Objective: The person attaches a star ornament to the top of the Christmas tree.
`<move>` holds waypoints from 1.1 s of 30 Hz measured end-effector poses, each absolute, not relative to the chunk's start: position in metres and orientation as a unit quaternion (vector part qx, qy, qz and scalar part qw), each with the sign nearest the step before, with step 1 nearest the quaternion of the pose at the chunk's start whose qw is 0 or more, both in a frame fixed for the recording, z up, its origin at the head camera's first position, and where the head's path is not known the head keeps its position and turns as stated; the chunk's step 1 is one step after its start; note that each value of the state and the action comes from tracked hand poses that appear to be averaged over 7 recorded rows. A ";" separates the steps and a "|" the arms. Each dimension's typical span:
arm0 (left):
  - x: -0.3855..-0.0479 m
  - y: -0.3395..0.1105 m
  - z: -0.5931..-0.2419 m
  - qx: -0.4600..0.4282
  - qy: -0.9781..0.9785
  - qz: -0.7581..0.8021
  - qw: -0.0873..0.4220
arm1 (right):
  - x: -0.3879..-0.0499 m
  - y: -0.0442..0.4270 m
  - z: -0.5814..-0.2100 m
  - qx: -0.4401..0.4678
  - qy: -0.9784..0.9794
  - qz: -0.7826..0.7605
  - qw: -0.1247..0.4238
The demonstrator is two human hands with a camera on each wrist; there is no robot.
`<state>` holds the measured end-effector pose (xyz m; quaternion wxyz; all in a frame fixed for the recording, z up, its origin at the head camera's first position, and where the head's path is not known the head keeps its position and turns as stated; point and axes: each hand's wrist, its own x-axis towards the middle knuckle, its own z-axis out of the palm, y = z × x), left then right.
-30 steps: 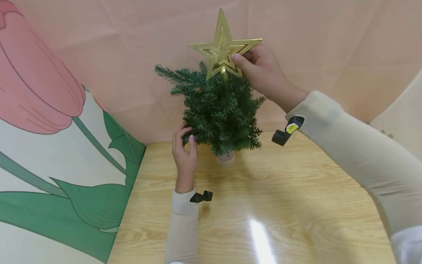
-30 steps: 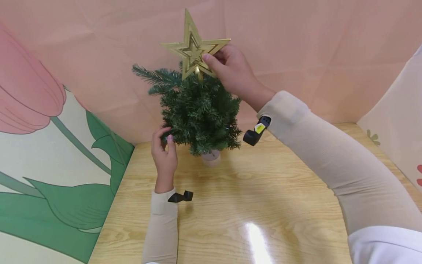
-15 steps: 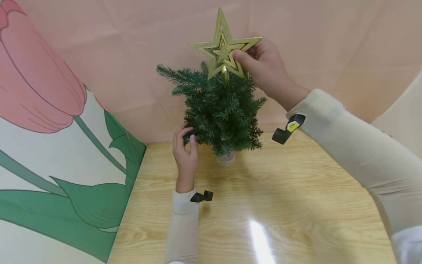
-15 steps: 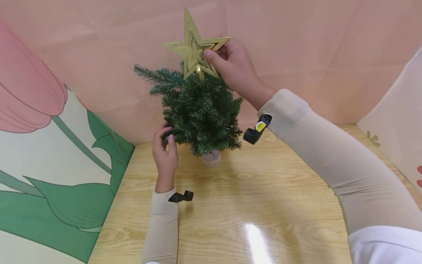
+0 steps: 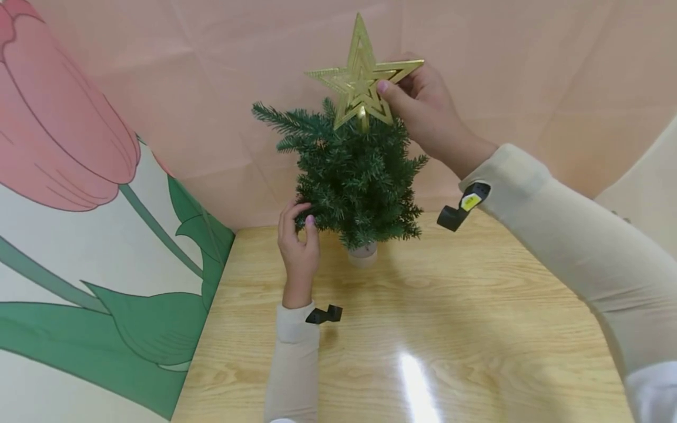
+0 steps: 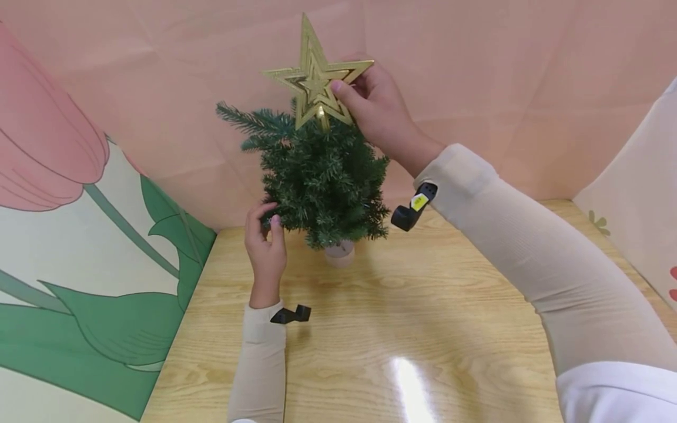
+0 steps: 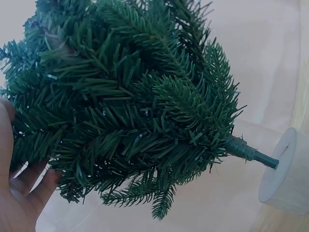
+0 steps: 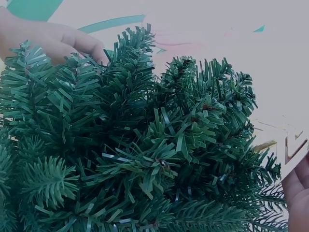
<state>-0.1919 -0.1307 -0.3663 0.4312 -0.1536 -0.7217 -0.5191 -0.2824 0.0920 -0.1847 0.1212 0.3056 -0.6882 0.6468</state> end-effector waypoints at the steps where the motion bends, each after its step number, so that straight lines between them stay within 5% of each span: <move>1: -0.192 -0.130 -0.366 -0.152 -0.723 -0.519 0.430 | -0.282 0.092 -0.185 0.305 -0.689 0.646 0.122; 12: -0.191 -0.131 -0.365 -0.147 -0.726 -0.517 0.429 | -0.259 0.086 -0.173 0.305 -0.729 0.589 0.169; 33: -0.191 -0.130 -0.365 -0.155 -0.724 -0.513 0.434 | -0.283 0.093 -0.185 0.299 -0.742 0.584 0.135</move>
